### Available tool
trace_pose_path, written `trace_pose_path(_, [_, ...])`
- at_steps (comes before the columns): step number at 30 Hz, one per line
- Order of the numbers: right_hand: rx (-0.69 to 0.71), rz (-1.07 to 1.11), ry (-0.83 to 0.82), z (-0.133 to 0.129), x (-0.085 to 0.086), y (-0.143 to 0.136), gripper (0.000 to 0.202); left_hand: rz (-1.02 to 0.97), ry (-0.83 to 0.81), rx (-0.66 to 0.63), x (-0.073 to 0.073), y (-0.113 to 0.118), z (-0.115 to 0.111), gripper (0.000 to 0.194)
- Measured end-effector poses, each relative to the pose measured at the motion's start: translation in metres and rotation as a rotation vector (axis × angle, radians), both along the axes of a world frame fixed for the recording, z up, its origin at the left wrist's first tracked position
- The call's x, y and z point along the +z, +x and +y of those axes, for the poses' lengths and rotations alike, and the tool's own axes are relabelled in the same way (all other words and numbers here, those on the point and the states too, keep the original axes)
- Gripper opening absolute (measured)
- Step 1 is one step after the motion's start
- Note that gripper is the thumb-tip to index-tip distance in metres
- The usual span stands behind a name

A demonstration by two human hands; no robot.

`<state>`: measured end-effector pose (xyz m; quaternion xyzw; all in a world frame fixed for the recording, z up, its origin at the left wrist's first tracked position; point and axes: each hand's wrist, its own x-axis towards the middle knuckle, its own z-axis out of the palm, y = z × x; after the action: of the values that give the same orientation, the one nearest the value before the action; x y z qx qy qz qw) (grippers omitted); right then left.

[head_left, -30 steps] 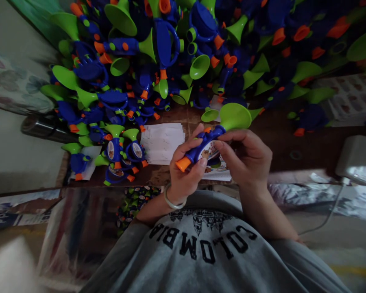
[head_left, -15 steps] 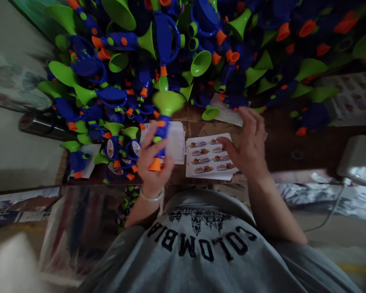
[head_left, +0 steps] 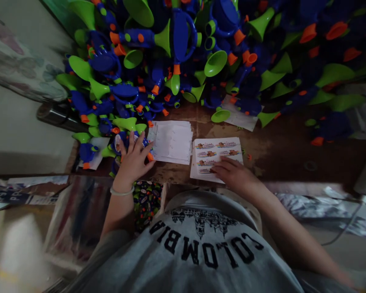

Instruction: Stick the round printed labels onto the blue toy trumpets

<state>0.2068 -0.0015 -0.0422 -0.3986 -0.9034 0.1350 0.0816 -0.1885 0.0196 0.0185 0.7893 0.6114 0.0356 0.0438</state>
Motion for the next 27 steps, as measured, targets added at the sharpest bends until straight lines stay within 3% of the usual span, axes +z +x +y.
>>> trace_pose_path(5, [-0.161,0.093,0.008,-0.001,0.004,0.002,0.019,-0.134,0.119,-0.031,-0.009,0.023,0.002,0.044])
trace_pose_path(8, [-0.183,0.139,-0.028,0.005,0.005,0.004,0.017,-0.381,0.183,-0.099,-0.02,0.051,-0.002,0.035])
trace_pose_path(10, [-0.135,0.217,-0.085,0.009,0.01,0.01,0.02,-0.592,0.122,-0.069,-0.027,0.073,-0.006,0.04])
trace_pose_path(13, [-0.12,0.48,-0.066,0.013,0.024,0.021,0.023,-0.889,-0.178,0.103,-0.036,0.1,-0.008,0.065])
trace_pose_path(16, [-0.178,0.736,0.168,0.01,0.04,0.029,0.023,-1.275,-0.632,0.241,-0.04,0.121,-0.003,0.096])
trace_pose_path(17, [-0.174,0.786,0.232,0.008,0.043,0.03,0.025,-1.411,-0.773,0.257,-0.04,0.126,0.0,0.098])
trace_pose_path(19, [-0.137,0.813,0.306,0.005,0.046,0.03,0.028,-1.624,-0.921,0.239,-0.038,0.138,0.003,0.086])
trace_pose_path(23, [-0.227,0.785,0.315,0.001,0.036,0.029,0.033,-1.735,-0.653,0.148,-0.034,0.155,0.003,0.06])
trace_pose_path(27, [-0.428,0.912,0.09,-0.002,0.02,0.02,0.048,-1.674,-0.374,0.128,-0.035,0.162,-0.002,0.043])
